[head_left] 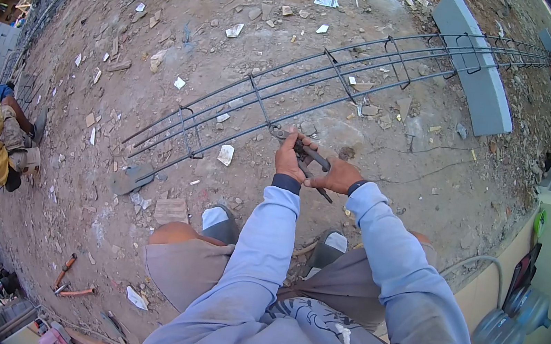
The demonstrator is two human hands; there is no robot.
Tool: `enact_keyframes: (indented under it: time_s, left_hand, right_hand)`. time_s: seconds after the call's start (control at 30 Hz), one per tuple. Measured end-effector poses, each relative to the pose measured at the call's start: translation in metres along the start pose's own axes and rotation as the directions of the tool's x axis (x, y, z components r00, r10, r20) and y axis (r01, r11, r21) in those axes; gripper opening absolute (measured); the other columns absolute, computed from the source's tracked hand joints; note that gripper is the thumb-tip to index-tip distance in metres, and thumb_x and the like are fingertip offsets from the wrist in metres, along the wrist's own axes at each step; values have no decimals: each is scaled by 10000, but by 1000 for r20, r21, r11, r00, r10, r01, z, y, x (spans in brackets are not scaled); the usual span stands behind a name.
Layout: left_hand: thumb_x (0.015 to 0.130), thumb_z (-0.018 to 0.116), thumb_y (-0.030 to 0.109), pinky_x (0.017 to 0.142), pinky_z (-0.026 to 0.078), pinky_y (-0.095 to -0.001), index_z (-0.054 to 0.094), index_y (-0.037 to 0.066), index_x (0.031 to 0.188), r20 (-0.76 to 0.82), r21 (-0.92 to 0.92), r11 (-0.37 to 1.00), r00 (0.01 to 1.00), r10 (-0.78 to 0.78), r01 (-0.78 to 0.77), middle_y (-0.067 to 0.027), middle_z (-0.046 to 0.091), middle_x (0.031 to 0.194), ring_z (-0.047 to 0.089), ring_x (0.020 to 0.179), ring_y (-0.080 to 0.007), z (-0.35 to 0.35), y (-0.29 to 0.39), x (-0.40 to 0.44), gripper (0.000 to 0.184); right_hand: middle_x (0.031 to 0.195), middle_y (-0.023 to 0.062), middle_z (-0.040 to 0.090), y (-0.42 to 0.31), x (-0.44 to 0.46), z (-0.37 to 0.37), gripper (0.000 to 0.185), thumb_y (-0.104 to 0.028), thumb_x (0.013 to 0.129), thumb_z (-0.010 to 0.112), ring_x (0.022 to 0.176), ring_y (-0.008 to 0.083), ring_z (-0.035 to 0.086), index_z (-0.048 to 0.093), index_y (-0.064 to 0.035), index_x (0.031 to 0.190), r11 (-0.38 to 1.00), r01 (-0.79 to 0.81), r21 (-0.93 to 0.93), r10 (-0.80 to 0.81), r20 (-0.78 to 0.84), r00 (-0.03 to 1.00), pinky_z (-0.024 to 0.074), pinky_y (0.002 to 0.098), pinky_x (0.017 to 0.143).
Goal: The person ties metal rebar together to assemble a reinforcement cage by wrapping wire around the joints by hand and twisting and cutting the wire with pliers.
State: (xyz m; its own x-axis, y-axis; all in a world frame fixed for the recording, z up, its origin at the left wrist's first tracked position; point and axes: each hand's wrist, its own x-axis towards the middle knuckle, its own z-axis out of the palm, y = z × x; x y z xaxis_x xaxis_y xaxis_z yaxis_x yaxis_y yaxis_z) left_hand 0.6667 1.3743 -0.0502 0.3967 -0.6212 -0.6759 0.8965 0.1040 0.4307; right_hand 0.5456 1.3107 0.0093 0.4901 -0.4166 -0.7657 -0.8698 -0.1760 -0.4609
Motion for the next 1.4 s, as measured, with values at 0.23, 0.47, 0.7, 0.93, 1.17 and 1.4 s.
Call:
enact_keyframes:
  time_s: [0.23,0.47,0.7,0.93,1.17,1.4]
  left_hand:
    - [904,533,369,571,509,-349,524,111,796,-117,41,998,992,42,-38,-40,579,682,613,636,-203,11,-5,6,279]
    - [907,538,322,512,472,-335,504,95,746,-221,27,996,971,89,-85,-35,518,619,560,560,-188,22,-3,9,281]
    - [894,553,348,439,408,-323,489,78,680,-345,233,963,915,211,-134,-39,481,574,497,460,-179,22,-10,13,350]
    - [874,561,444,496,452,-327,515,75,734,-247,336,936,950,192,-102,-40,505,610,515,505,-175,9,-7,4,397]
    - [859,564,485,720,517,-379,579,89,1033,159,-66,997,987,-32,43,-53,627,819,619,773,-208,-9,9,-5,432]
    - [872,593,379,571,509,-365,511,95,794,-114,161,987,993,6,12,-49,560,664,581,611,-208,0,10,8,306]
  right_hand:
    - [1118,179,515,-21,-26,50,564,-231,674,658,1058,318,489,468,-6,1154,924,-144,-353,-135,-655,743,368,489,883]
    - [1040,173,538,-13,-5,54,393,-160,682,609,969,322,532,505,-31,1039,926,-158,-343,-104,-635,766,393,453,844]
    - [918,219,628,-8,3,43,320,-154,721,586,879,372,629,516,-18,1002,974,-72,-215,-33,-446,894,488,446,781]
    - [803,241,634,7,15,41,285,-209,736,630,779,367,637,584,14,908,993,100,-57,-111,-250,962,511,437,705]
    - [740,116,652,8,1,9,340,-301,788,660,587,185,646,619,36,809,705,-244,666,-162,486,859,520,300,517]
    - [940,199,617,-25,-26,49,484,-250,685,684,909,379,612,472,19,1027,994,-26,-106,-27,-465,885,494,426,792]
